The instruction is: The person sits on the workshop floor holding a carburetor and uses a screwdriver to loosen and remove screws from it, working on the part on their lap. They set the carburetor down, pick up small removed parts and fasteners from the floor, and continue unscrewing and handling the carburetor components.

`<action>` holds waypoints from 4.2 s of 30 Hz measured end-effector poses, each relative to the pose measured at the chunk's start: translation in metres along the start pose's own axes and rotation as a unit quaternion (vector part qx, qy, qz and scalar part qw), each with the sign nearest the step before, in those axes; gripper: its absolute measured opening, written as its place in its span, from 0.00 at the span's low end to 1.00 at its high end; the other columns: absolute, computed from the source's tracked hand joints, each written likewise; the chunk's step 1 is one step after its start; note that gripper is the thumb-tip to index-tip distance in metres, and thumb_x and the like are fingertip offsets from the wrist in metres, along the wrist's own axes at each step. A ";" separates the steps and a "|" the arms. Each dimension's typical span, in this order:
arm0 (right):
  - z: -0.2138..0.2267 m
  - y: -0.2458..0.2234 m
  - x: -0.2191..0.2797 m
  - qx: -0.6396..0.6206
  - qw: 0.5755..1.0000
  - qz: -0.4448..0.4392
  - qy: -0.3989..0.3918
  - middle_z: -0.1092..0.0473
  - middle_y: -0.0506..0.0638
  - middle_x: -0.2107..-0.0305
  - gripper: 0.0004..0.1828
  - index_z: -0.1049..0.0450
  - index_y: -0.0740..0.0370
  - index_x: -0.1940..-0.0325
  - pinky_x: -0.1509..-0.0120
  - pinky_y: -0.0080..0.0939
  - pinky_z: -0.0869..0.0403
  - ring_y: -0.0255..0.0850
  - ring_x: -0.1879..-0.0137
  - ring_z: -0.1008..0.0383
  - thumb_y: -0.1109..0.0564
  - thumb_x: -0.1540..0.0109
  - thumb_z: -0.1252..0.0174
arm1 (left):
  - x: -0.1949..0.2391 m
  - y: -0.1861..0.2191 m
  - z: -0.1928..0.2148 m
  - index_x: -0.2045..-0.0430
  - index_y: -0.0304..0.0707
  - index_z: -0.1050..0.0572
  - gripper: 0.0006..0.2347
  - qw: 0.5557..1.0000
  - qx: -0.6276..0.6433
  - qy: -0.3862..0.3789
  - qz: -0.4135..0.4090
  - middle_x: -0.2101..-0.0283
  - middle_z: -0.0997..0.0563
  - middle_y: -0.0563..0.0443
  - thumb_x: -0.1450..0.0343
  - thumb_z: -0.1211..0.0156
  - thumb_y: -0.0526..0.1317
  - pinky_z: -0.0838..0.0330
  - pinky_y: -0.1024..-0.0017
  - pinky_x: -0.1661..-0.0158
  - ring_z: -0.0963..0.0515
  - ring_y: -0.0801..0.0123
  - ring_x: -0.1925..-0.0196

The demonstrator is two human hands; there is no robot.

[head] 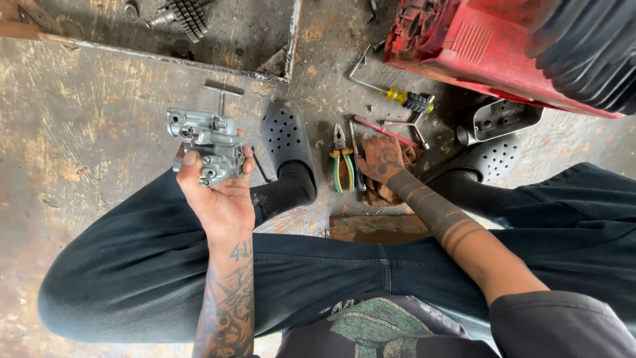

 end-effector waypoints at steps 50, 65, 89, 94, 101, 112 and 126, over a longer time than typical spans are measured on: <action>0.459 -0.055 0.152 0.048 0.959 0.178 0.215 0.21 0.50 0.57 0.25 0.20 0.62 0.48 0.57 0.44 0.24 0.46 0.58 0.21 0.60 0.51 0.31 | 0.091 0.028 -0.101 0.39 0.32 0.43 0.36 0.825 -0.345 -0.178 -0.409 0.46 0.30 0.39 0.40 0.29 0.39 0.28 0.64 0.45 0.27 0.57 0.49; 0.461 -0.052 0.158 0.096 0.960 0.170 0.199 0.22 0.49 0.52 0.27 0.19 0.57 0.45 0.61 0.39 0.24 0.42 0.60 0.22 0.58 0.50 0.31 | 0.094 0.029 -0.102 0.39 0.34 0.43 0.37 0.816 -0.355 -0.179 -0.420 0.46 0.29 0.39 0.42 0.27 0.37 0.23 0.64 0.49 0.24 0.57 0.50; 0.351 0.019 0.136 -0.454 0.853 -0.184 -0.177 0.20 0.56 0.64 0.22 0.20 0.66 0.43 0.58 0.41 0.29 0.43 0.62 0.24 0.63 0.42 0.37 | 0.091 0.012 -0.109 0.39 0.33 0.41 0.36 0.766 -0.415 -0.231 -0.433 0.47 0.25 0.39 0.41 0.26 0.39 0.22 0.65 0.50 0.19 0.57 0.52; 0.335 0.013 0.136 -0.463 0.855 -0.160 -0.173 0.22 0.53 0.66 0.24 0.25 0.66 0.51 0.68 0.41 0.28 0.41 0.71 0.27 0.65 0.49 0.26 | 0.084 0.000 -0.109 0.39 0.31 0.42 0.37 0.749 -0.432 -0.238 -0.443 0.45 0.26 0.37 0.41 0.26 0.39 0.23 0.64 0.47 0.20 0.54 0.49; 0.326 0.005 0.141 -0.553 0.786 -0.182 -0.208 0.19 0.56 0.64 0.21 0.18 0.70 0.46 0.58 0.40 0.29 0.42 0.64 0.25 0.55 0.37 0.45 | 0.080 -0.013 -0.108 0.38 0.34 0.43 0.37 0.740 -0.454 -0.275 -0.413 0.48 0.24 0.36 0.40 0.27 0.40 0.22 0.63 0.51 0.19 0.54 0.52; 0.302 0.025 0.146 -0.410 0.850 -0.258 -0.206 0.18 0.46 0.53 0.25 0.21 0.59 0.39 0.52 0.35 0.26 0.38 0.56 0.22 0.46 0.35 0.47 | 0.073 -0.023 -0.108 0.39 0.33 0.42 0.37 0.751 -0.466 -0.279 -0.375 0.46 0.28 0.37 0.41 0.28 0.40 0.25 0.61 0.48 0.24 0.55 0.50; 0.281 0.017 0.138 -0.521 0.820 -0.129 -0.200 0.31 0.48 0.85 0.24 0.15 0.72 0.71 0.78 0.39 0.43 0.35 0.80 0.42 0.51 0.32 0.46 | 0.077 -0.023 -0.111 0.39 0.33 0.42 0.36 0.734 -0.474 -0.299 -0.385 0.49 0.23 0.36 0.41 0.28 0.39 0.21 0.63 0.53 0.18 0.56 0.55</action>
Point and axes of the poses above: each hand's wrist, its own x-axis away from the middle knuckle, its own z-axis out of the back of the hand, y = z × x, the point moved 7 cm from there along -x, towards the middle knuckle
